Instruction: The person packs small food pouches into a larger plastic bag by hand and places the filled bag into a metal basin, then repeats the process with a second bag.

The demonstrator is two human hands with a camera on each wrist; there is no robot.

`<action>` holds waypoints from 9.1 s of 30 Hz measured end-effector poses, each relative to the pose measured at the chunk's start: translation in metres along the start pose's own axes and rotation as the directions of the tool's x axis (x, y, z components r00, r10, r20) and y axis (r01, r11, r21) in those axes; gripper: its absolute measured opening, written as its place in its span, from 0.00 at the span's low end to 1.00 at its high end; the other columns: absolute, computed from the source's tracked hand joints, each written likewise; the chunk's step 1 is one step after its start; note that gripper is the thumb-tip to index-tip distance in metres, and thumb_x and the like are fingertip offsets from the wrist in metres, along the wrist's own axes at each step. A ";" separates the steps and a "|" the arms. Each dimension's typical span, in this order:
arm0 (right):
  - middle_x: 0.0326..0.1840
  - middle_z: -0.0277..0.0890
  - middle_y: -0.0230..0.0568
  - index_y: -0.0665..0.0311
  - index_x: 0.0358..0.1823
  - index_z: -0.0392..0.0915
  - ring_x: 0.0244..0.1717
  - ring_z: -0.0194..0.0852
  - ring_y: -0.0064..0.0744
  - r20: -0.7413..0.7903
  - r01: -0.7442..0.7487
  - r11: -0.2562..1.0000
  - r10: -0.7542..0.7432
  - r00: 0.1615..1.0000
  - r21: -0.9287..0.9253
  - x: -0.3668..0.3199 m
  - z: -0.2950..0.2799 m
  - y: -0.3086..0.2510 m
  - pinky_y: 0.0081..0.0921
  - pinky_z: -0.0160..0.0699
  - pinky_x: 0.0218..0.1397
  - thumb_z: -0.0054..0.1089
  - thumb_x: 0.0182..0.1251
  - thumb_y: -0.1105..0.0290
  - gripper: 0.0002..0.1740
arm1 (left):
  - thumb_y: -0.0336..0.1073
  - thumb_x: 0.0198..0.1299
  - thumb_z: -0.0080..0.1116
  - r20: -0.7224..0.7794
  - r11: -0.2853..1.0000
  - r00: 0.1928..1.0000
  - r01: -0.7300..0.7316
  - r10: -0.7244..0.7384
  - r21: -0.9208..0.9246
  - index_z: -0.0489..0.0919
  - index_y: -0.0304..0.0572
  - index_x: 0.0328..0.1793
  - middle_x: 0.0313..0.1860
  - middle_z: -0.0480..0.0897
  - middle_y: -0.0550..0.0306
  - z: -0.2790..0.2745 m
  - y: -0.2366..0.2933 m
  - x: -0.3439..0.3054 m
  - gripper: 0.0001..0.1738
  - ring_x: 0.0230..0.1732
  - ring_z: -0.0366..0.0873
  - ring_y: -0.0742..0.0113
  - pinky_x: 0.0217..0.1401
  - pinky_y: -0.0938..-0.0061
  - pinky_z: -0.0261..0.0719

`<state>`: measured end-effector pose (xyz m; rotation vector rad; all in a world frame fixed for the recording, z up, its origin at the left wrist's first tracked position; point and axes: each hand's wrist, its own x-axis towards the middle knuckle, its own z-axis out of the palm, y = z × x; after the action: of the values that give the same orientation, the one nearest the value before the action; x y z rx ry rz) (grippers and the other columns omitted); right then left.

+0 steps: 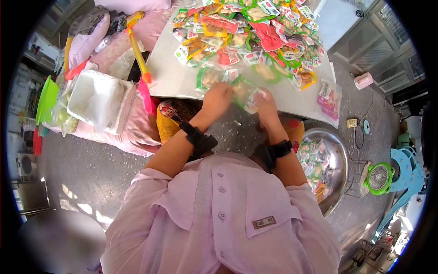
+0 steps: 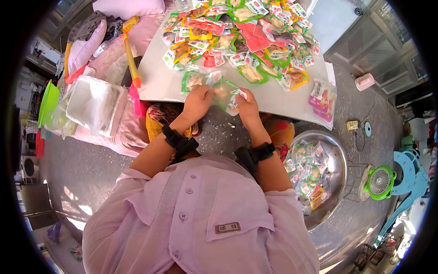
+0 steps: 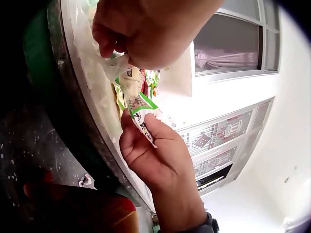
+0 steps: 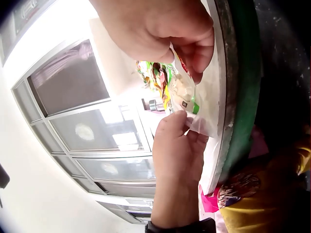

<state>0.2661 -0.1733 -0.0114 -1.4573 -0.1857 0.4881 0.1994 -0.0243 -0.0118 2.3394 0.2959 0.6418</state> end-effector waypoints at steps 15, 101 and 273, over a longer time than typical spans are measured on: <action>0.33 0.70 0.36 0.65 0.43 0.67 0.30 0.69 0.22 0.408 -0.168 0.969 0.230 0.884 -0.181 0.024 0.038 -0.009 0.18 0.69 0.26 0.48 0.56 0.68 0.13 | 0.33 0.44 0.50 0.018 0.927 0.973 -0.223 0.229 0.300 0.71 0.44 0.31 0.25 0.72 0.53 -0.013 0.014 -0.006 0.06 0.29 0.73 0.55 0.29 0.65 0.72; 0.28 0.72 0.49 0.65 0.34 0.71 0.34 0.69 0.51 -0.178 0.163 0.419 -0.663 0.727 -0.893 0.143 -0.174 -0.018 0.36 0.69 0.40 0.49 0.47 0.69 0.12 | 0.55 0.38 0.58 0.146 0.835 0.962 -0.274 0.232 0.478 0.66 0.46 0.56 0.57 0.61 0.48 0.003 -0.044 -0.018 0.37 0.62 0.50 0.49 0.62 0.54 0.42; 0.27 0.65 0.34 0.65 0.31 0.67 0.27 0.65 0.24 0.173 -0.065 0.994 0.049 0.984 0.092 0.005 0.058 -0.002 0.20 0.65 0.23 0.38 0.53 0.77 0.07 | 0.23 0.36 0.48 -0.020 0.878 0.878 -0.477 0.478 0.025 0.67 0.34 0.26 0.42 0.71 0.40 -0.027 0.002 -0.011 0.07 0.49 0.65 0.42 0.55 0.58 0.61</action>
<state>0.2466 -0.1188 -0.0036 -1.3283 -0.2528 0.6605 0.1763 -0.0152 0.0028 2.4376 -0.2834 0.9045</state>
